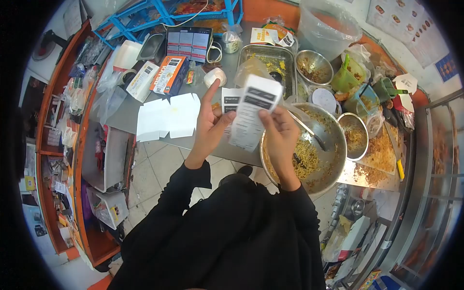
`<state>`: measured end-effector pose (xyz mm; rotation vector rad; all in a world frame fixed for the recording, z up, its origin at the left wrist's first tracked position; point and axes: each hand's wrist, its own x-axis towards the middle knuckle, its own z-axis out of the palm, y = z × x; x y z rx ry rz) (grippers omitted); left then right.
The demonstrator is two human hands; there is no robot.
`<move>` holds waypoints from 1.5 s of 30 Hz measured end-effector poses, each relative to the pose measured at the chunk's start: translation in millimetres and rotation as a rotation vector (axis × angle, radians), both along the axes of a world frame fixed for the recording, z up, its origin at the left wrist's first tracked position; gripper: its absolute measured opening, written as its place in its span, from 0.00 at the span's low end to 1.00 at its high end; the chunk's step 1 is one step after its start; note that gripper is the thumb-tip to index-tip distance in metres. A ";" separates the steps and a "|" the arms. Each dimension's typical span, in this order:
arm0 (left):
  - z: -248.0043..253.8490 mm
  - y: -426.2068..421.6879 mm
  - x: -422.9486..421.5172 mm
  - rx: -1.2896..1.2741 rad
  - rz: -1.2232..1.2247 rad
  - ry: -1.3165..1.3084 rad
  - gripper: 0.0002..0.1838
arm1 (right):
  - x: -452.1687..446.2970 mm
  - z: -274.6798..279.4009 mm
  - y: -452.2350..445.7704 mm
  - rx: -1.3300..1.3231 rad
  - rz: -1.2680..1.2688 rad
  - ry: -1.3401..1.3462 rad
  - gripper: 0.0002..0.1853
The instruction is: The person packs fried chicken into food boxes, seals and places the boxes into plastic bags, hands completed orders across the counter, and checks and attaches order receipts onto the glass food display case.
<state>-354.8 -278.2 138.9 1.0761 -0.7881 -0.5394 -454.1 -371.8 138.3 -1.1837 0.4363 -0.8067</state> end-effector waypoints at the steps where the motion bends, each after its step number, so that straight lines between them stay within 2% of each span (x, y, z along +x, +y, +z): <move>1: -0.1 -1.2 -1.5 -0.004 -0.009 0.070 0.32 | -5.5 -2.8 -3.3 0.041 -0.095 -0.054 0.09; 5: 6.4 -11.0 -5.4 0.015 -0.053 0.042 0.30 | -36.2 -1.6 -14.2 0.016 -0.219 -0.129 0.08; 9: 13.8 -33.3 -22.4 -0.013 -0.112 0.047 0.28 | -67.5 -3.8 -13.1 0.024 -0.276 -0.092 0.10; 11: 13.5 -46.3 -33.0 -0.040 -0.172 0.047 0.27 | -83.3 -8.7 -13.1 0.012 -0.338 -0.074 0.12; 13: 6.9 -61.1 -47.1 -0.036 -0.248 -0.017 0.20 | -98.5 -7.1 -10.9 0.000 -0.375 -0.120 0.15; 14: 10.1 -66.6 -54.8 -0.041 -0.281 -0.024 0.20 | -106.9 -2.5 -10.5 -0.006 -0.390 -0.134 0.18; 16: 19.2 -78.2 -71.1 0.141 -0.383 -0.438 0.12 | -128.4 1.6 -12.1 -0.022 -0.420 -0.157 0.19; 17: 20.8 -86.6 -86.4 0.128 -0.410 -0.450 0.12 | -141.1 3.0 -14.4 -0.030 -0.414 -0.166 0.21; 19: 20.3 -101.4 -122.2 0.055 -0.648 -0.215 0.09 | -168.3 2.1 -22.2 -0.079 -0.437 -0.142 0.21; 20: 18.1 -108.0 -136.1 0.141 -0.652 -0.339 0.10 | -182.9 -0.3 -26.5 -0.107 -0.468 -0.130 0.19; 21: 19.5 -113.9 -151.3 0.136 -0.666 -0.345 0.10 | -198.4 -3.6 -31.7 -0.136 -0.494 -0.117 0.16; 22: 21.6 -120.1 -166.9 0.184 -0.673 -0.275 0.10 | -214.5 -10.4 -38.7 -0.077 -0.569 -0.213 0.12; 25: 27.6 -137.5 -217.1 0.243 -0.677 -0.151 0.09 | -272.6 -14.5 -54.2 -0.070 -0.593 -0.319 0.10; 27: 31.2 -143.9 -251.2 0.166 -0.658 -0.075 0.09 | -302.9 -12.2 -60.0 -0.099 -0.544 -0.335 0.13; 29: 17.6 -151.5 -279.8 0.177 -0.616 -0.108 0.09 | -319.3 -2.1 -62.3 -0.089 -0.641 -0.332 0.15; 31: 11.9 -154.7 -303.7 0.250 -0.619 -0.242 0.09 | -341.6 -2.4 -71.8 -0.161 -0.611 -0.247 0.15; 32: 12.8 -155.4 -313.7 0.253 -0.615 -0.242 0.09 | -352.2 -3.4 -75.7 -0.065 -0.654 -0.245 0.14; 33: 14.5 -156.6 -323.4 0.223 -0.610 -0.147 0.10 | -362.3 -4.2 -79.8 0.027 -0.694 -0.240 0.14; 34: 16.6 -158.5 -331.8 0.187 -0.601 -0.050 0.10 | -368.2 -5.8 -83.2 -0.007 -0.718 -0.383 0.13; 35: 18.2 -160.4 -338.6 0.148 -0.587 0.047 0.10 | -375.1 -7.5 -86.6 -0.015 -0.702 -0.380 0.13; 39: 17.0 -155.1 -351.5 0.192 -0.503 0.018 0.10 | -391.7 -15.5 -91.2 0.017 -0.604 -0.369 0.12; 45: 6.4 -127.2 -336.9 0.163 -0.387 0.082 0.11 | -363.3 -9.5 -79.7 -0.062 -0.410 -0.107 0.08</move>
